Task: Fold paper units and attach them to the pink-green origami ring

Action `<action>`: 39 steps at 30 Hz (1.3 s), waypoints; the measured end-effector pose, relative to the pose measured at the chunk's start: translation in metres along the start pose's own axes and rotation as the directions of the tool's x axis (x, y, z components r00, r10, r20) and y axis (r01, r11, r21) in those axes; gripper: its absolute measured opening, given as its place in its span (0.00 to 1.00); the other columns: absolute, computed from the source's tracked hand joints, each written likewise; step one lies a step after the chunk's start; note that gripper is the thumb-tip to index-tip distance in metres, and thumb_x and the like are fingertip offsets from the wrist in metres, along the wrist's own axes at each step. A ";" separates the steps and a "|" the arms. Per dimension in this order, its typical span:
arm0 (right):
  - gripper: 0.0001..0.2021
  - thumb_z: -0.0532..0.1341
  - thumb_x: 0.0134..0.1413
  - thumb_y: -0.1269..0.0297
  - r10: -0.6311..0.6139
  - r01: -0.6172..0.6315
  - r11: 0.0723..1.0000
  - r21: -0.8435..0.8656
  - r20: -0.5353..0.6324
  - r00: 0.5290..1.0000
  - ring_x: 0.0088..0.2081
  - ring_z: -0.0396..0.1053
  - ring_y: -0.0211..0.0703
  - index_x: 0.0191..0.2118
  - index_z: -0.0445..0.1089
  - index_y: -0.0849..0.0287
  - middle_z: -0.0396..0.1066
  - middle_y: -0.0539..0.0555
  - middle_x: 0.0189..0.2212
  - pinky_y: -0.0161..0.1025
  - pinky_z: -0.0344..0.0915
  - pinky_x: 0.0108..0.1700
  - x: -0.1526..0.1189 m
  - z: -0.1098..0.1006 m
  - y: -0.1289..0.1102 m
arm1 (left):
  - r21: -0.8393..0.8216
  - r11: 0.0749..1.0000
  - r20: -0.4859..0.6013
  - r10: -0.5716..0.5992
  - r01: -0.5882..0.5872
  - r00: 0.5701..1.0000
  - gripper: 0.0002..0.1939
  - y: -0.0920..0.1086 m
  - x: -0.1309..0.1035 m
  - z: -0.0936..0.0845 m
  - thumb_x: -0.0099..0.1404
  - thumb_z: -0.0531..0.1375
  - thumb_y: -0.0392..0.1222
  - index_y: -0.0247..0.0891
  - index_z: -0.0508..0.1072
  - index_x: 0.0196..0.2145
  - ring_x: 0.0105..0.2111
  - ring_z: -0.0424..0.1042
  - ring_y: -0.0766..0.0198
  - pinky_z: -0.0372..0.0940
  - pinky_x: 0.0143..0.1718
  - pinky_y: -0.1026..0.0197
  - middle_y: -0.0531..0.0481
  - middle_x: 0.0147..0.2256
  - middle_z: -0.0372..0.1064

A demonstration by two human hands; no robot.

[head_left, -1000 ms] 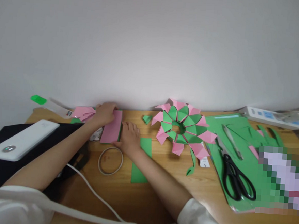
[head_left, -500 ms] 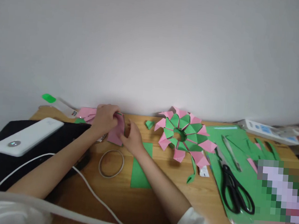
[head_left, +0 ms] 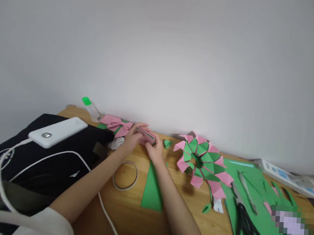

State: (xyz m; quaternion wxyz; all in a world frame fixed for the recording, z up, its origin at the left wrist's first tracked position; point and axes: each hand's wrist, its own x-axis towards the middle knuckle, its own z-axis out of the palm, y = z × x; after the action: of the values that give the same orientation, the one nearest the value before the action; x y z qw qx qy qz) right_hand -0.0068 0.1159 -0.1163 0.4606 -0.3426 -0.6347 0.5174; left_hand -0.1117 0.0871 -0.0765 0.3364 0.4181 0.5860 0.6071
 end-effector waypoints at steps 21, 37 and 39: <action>0.15 0.56 0.37 0.63 0.085 -0.062 0.991 0.118 -0.208 0.975 0.30 0.67 0.41 0.35 0.69 0.58 0.73 0.49 0.28 0.36 0.67 0.34 0.006 0.022 0.002 | -0.234 0.964 -0.304 0.051 -0.126 0.951 0.07 0.009 0.009 0.023 0.52 0.61 0.44 0.37 0.71 0.23 0.29 0.72 0.64 0.66 0.36 0.62 0.51 0.24 0.74; 0.12 0.58 0.38 0.66 0.079 -0.075 0.997 0.032 -0.136 0.988 0.28 0.67 0.41 0.33 0.71 0.57 0.72 0.48 0.26 0.37 0.66 0.33 0.005 0.021 0.020 | -0.241 0.967 -0.314 0.004 -0.083 0.949 0.24 0.001 0.012 0.025 0.57 0.60 0.63 0.38 0.69 0.22 0.23 0.72 0.61 0.67 0.30 0.59 0.53 0.18 0.67; 0.10 0.59 0.38 0.66 0.074 -0.072 0.997 0.020 -0.124 0.990 0.27 0.67 0.42 0.31 0.71 0.57 0.72 0.48 0.25 0.36 0.65 0.31 0.006 0.019 0.023 | -0.259 0.959 -0.293 0.032 -0.112 0.956 0.28 -0.002 0.012 0.022 0.57 0.56 0.70 0.39 0.68 0.26 0.25 0.73 0.60 0.68 0.32 0.58 0.52 0.20 0.68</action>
State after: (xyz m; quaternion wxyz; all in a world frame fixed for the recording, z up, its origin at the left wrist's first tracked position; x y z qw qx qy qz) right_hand -0.0274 0.1198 -0.1381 0.4827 -0.3937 -0.5877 0.5164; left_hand -0.0969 0.1078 -0.0781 0.2800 0.2969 0.5234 0.7480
